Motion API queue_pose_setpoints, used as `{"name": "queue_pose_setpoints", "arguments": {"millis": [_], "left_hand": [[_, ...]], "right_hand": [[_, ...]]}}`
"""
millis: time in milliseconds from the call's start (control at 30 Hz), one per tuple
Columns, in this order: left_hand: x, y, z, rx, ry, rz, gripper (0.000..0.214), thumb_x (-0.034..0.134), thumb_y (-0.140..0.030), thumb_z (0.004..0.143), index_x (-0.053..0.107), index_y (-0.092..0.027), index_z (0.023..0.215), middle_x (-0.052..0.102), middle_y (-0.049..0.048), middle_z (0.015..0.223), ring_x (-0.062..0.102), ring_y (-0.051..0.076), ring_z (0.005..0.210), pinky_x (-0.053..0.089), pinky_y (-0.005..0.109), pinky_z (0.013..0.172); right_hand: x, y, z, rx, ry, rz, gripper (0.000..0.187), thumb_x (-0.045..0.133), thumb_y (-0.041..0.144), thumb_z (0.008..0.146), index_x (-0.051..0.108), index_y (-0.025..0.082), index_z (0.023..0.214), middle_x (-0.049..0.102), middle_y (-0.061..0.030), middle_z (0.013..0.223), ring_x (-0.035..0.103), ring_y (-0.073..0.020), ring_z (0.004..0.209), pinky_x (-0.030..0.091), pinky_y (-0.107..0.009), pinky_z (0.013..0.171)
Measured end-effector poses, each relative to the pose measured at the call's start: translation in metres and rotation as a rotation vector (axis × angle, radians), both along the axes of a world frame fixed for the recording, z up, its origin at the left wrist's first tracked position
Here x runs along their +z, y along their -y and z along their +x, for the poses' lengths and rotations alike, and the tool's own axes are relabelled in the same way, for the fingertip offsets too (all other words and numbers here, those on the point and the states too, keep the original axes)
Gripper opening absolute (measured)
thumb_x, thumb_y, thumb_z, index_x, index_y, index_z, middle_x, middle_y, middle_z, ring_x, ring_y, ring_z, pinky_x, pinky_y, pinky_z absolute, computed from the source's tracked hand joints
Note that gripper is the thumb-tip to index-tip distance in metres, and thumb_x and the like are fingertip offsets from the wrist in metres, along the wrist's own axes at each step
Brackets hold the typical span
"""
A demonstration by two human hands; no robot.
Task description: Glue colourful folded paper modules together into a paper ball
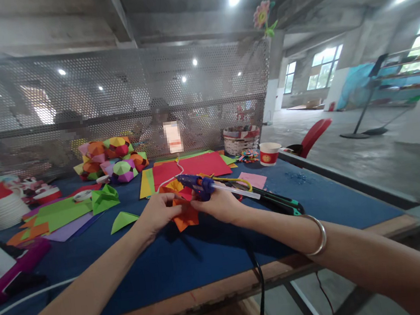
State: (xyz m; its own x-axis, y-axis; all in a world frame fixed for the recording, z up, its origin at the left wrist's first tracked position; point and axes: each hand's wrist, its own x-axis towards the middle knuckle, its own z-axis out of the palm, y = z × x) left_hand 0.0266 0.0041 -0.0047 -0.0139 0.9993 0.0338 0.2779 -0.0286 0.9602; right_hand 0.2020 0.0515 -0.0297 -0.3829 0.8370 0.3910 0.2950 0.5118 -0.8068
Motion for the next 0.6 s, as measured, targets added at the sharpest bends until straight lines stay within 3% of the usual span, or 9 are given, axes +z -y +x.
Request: {"name": "queue_pose_setpoints", "arguments": {"millis": [200, 367, 600], "left_hand": [[-0.007, -0.006, -0.007, -0.062, -0.159, 0.098, 0.018, 0.075, -0.027, 0.056, 0.078, -0.019, 0.072, 0.079, 0.0041, 0.072, 0.071, 0.022, 0.069, 0.056, 0.031, 0.068], [-0.012, -0.009, -0.011, -0.063, -0.346, 0.285, 0.021, 0.071, -0.038, 0.068, 0.077, -0.019, 0.074, 0.081, 0.0078, 0.081, 0.074, 0.027, 0.08, 0.058, 0.036, 0.076], [-0.006, -0.003, -0.008, -0.083, -0.468, 0.42, 0.016, 0.059, -0.025, 0.069, 0.075, -0.021, 0.07, 0.08, 0.0058, 0.075, 0.073, 0.024, 0.073, 0.056, 0.032, 0.072]], "right_hand": [[0.001, 0.0, 0.003, -0.023, 0.055, 0.089, 0.007, 0.067, 0.023, 0.074, 0.064, 0.022, 0.08, 0.073, -0.0031, 0.081, 0.068, -0.0206, 0.077, 0.055, -0.033, 0.074], [-0.001, -0.001, 0.004, -0.02, 0.069, 0.11, 0.01, 0.068, 0.021, 0.072, 0.064, 0.022, 0.082, 0.072, -0.0024, 0.081, 0.066, -0.02, 0.074, 0.053, -0.032, 0.073], [-0.004, -0.001, 0.002, 0.015, 0.016, 0.097, 0.008, 0.07, 0.025, 0.077, 0.065, 0.021, 0.082, 0.071, -0.0025, 0.079, 0.066, -0.0198, 0.073, 0.052, -0.03, 0.069]]}}
